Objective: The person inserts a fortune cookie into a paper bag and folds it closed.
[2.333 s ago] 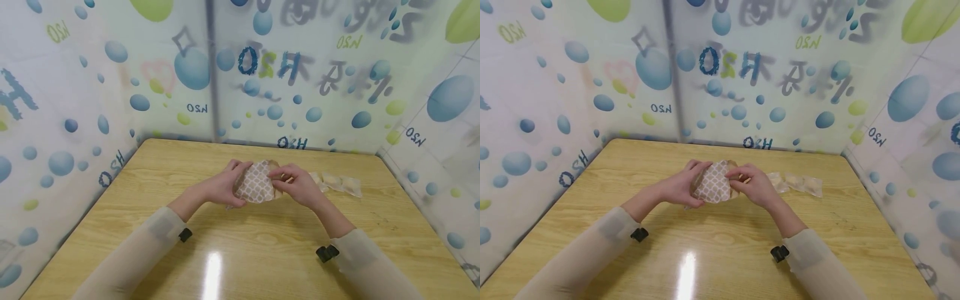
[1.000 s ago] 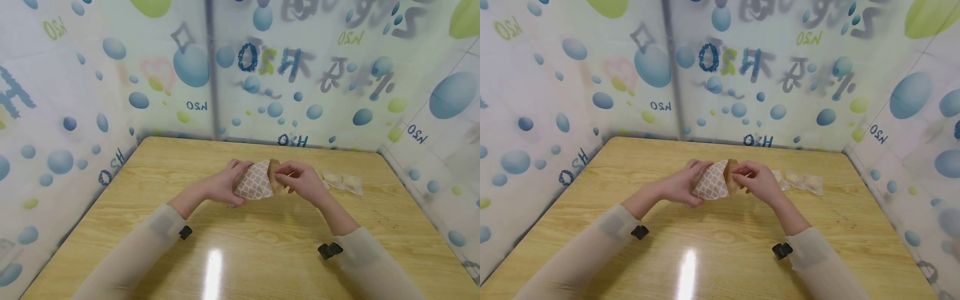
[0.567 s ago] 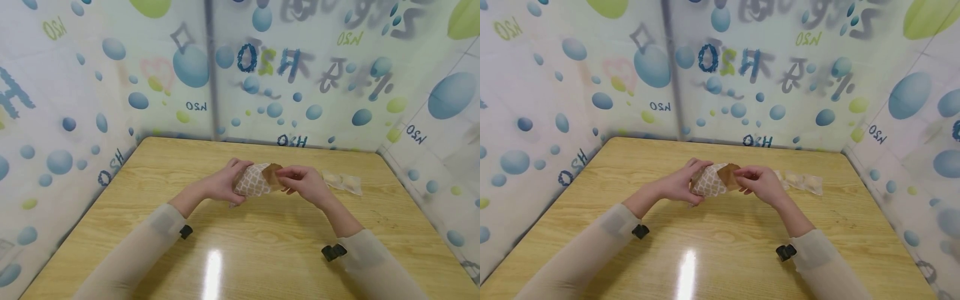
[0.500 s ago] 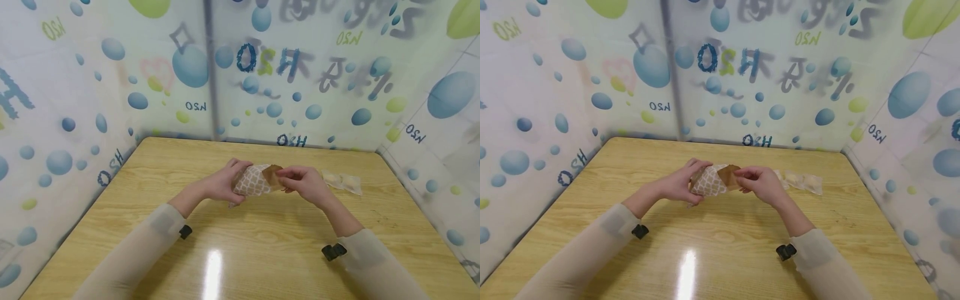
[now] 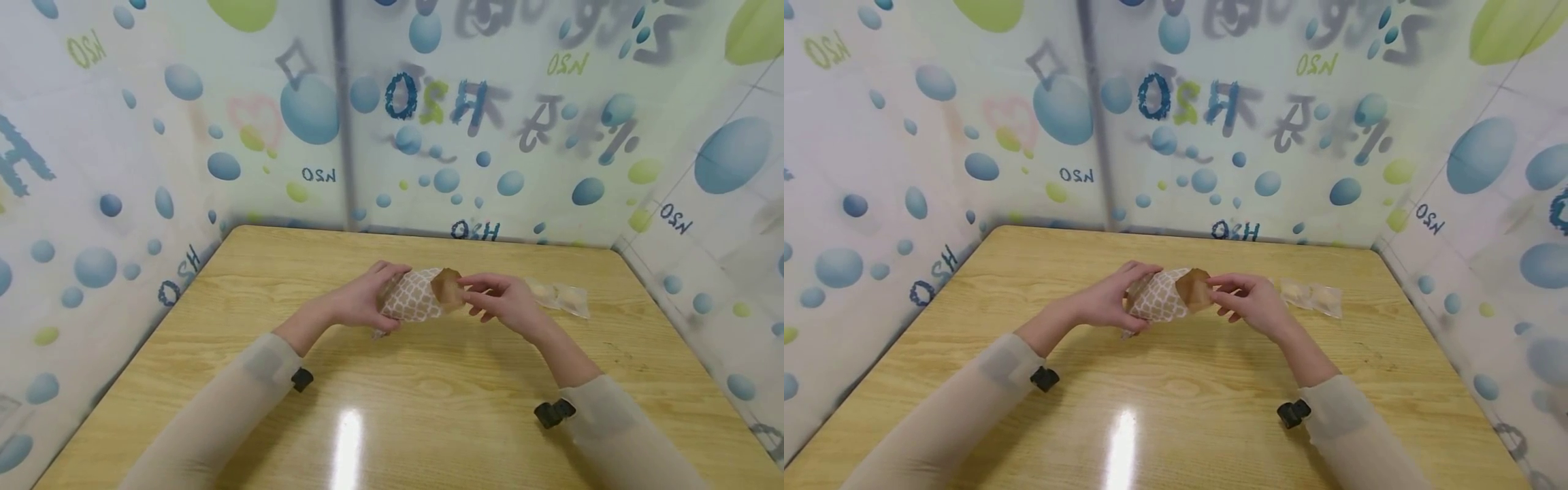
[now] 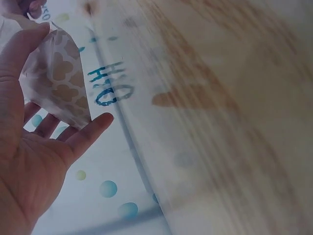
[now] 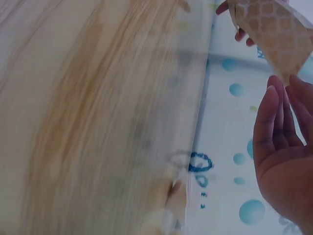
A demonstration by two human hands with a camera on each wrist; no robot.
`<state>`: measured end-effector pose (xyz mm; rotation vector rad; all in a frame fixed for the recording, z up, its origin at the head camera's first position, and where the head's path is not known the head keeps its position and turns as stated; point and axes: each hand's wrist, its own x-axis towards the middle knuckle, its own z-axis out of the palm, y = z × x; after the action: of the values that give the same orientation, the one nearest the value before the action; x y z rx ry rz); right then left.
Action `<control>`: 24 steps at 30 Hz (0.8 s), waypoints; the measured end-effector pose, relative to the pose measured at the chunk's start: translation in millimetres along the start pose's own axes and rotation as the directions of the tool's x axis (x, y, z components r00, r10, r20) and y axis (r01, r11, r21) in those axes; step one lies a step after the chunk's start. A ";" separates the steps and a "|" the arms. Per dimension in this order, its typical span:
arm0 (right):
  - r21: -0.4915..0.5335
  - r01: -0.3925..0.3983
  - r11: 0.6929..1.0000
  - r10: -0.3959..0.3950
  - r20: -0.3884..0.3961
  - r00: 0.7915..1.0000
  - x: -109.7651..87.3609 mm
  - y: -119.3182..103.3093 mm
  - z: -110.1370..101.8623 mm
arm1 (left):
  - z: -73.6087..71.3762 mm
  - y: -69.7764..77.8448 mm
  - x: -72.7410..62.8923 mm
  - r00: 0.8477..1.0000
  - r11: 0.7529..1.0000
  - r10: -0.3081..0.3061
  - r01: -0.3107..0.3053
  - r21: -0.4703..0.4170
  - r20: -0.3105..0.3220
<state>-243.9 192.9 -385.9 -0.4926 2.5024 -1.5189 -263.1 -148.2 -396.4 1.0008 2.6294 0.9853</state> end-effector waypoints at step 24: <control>-0.153 -0.169 0.974 0.137 -0.198 0.971 -58.5 101.1 -159.4 | -1.0 0.1 -5.9 1.000 1.000 0.001 -0.001 -0.010 -0.001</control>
<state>-258.6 389.2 -402.6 -0.1792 2.7540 -1.3607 -258.9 -152.4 -396.0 0.9991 2.6223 0.9984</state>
